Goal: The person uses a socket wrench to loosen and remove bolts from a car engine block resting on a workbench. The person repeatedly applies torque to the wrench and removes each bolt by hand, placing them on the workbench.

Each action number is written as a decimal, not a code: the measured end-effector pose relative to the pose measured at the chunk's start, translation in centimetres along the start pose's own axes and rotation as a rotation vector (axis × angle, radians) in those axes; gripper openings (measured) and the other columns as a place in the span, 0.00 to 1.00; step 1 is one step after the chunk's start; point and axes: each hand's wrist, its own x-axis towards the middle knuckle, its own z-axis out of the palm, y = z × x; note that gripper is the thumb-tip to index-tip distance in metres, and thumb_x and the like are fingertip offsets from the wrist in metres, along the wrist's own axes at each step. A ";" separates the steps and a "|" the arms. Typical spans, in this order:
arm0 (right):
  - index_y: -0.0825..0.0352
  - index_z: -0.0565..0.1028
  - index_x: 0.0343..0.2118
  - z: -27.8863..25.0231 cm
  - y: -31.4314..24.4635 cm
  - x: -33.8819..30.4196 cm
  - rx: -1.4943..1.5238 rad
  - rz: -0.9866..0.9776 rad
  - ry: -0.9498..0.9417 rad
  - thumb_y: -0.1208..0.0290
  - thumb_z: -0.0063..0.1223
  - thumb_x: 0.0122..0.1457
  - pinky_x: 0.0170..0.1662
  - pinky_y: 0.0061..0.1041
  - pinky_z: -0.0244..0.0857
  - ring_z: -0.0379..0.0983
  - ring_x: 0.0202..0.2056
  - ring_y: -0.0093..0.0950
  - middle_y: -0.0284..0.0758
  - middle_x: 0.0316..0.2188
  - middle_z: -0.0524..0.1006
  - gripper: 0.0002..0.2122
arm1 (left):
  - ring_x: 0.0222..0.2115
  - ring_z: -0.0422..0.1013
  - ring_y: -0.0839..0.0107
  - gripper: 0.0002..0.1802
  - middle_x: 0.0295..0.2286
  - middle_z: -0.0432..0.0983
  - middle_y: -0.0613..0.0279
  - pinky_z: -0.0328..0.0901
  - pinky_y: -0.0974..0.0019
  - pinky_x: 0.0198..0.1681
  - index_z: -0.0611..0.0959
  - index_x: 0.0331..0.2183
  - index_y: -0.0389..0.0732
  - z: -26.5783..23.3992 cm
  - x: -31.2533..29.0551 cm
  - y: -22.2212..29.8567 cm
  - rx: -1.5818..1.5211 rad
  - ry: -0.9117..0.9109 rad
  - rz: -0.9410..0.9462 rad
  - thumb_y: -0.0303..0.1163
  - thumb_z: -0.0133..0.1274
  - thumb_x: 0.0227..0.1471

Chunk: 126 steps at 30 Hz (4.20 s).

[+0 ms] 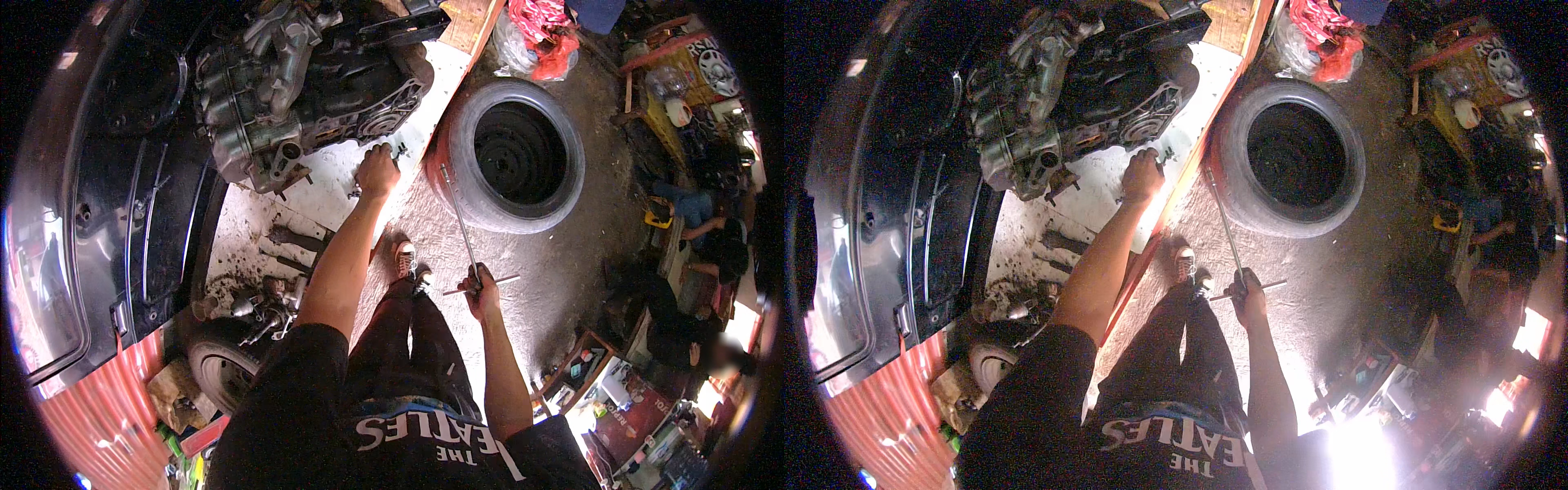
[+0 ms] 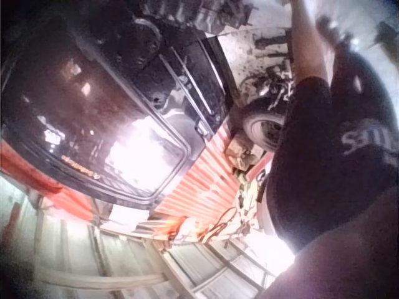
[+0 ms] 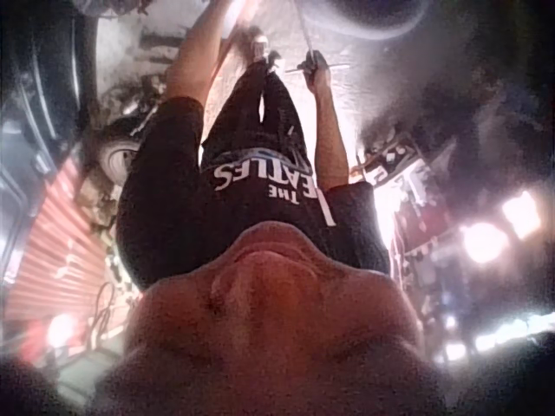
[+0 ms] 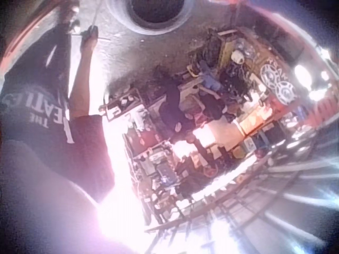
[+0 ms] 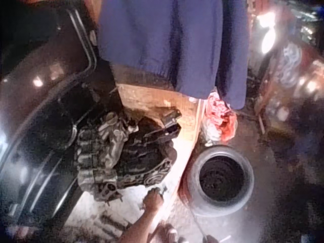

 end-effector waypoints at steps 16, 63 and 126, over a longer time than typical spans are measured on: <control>0.60 0.66 0.29 -2.7 -4.0 2.4 -0.123 0.020 -0.056 0.65 0.40 0.66 0.31 0.28 0.64 0.62 0.20 0.21 0.26 0.18 0.62 0.09 | 0.40 0.69 0.54 0.18 0.37 0.72 0.52 0.65 0.52 0.44 0.74 0.38 0.37 0.6 0.3 3.4 0.100 0.162 -0.173 0.27 0.55 0.40; 0.59 0.65 0.27 -1.2 -2.8 1.0 -0.266 0.037 0.000 0.67 0.40 0.66 0.29 0.25 0.66 0.60 0.18 0.17 0.24 0.18 0.61 0.10 | 0.26 0.72 0.66 0.13 0.31 0.78 0.58 0.67 0.65 0.27 0.79 0.33 0.31 7.1 4.7 -2.9 -1.458 0.268 -0.796 0.22 0.63 0.42; 0.65 0.72 0.38 6.4 0.6 4.9 -0.530 -0.153 -0.135 0.63 0.43 0.66 0.30 0.19 0.57 0.61 0.26 0.17 0.25 0.24 0.66 0.11 | 0.28 0.73 0.67 0.05 0.28 0.76 0.61 0.66 0.70 0.24 0.78 0.32 0.42 5.6 6.1 -4.1 -1.797 -0.045 -1.001 0.22 0.55 0.50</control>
